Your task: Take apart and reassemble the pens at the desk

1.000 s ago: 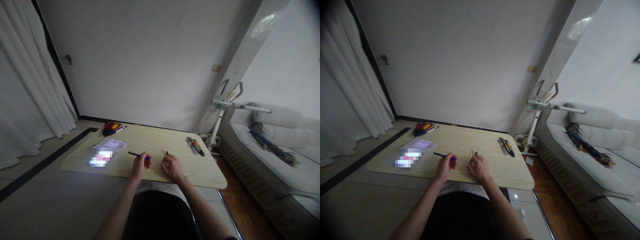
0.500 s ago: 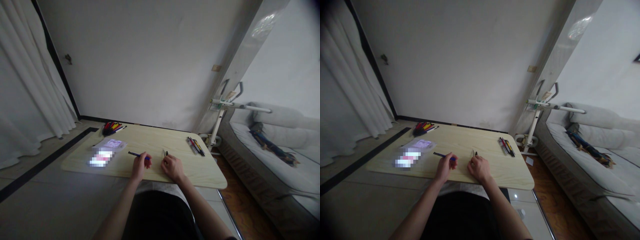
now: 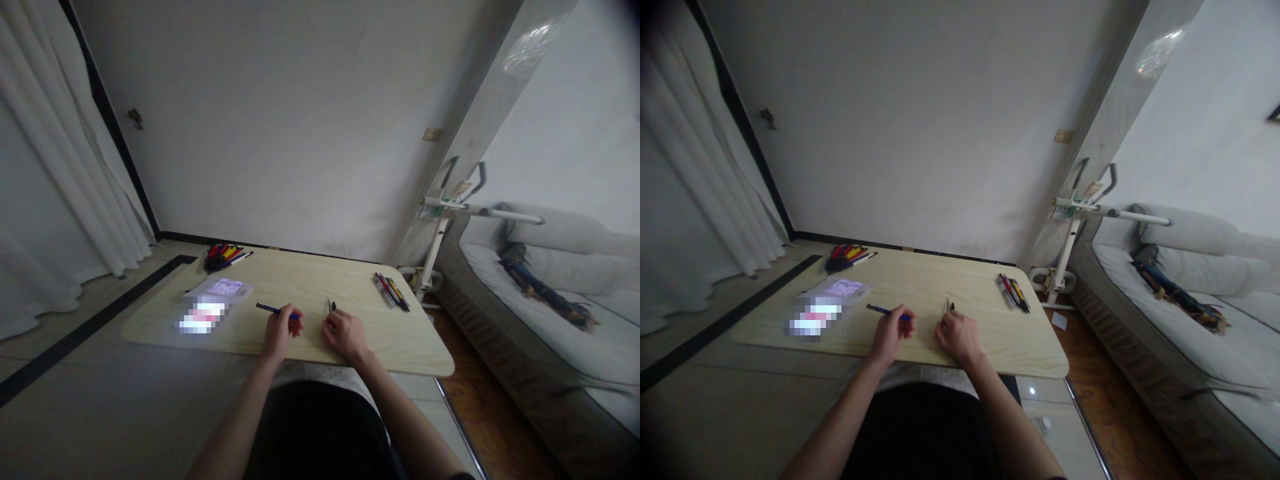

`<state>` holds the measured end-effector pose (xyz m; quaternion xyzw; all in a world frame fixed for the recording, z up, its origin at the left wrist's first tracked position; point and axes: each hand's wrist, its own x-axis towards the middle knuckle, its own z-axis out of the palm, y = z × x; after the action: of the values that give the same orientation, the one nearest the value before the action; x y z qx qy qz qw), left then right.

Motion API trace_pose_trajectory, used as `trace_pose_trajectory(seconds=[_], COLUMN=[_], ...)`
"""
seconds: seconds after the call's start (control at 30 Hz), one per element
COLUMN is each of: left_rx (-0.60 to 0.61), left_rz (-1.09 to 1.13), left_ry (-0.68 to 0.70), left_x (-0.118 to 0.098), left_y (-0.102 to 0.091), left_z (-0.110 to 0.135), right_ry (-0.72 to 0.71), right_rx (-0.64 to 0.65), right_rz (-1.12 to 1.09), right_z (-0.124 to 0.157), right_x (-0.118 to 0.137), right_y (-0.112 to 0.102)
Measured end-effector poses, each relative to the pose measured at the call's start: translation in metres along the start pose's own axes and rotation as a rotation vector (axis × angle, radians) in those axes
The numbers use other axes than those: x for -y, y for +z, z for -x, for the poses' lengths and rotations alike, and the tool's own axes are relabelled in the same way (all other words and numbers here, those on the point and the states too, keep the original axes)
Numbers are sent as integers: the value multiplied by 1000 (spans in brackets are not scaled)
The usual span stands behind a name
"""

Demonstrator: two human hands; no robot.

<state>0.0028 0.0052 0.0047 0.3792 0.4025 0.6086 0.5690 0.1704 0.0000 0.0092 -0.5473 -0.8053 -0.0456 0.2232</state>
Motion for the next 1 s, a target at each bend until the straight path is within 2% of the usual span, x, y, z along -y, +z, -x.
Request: trace_pose_trajectory(seconds=[0.57,1.0], left_rx=[8,2], left_rz=[6,3], left_ry=[-3,-1], left_x=[-2,-1], left_y=[1,1], left_z=[1,0], right_ry=[9,41], right_rx=[-14,-73], right_rz=[-32,-90], right_z=[0,-1], right_x=[0,-4], right_y=[-1,1])
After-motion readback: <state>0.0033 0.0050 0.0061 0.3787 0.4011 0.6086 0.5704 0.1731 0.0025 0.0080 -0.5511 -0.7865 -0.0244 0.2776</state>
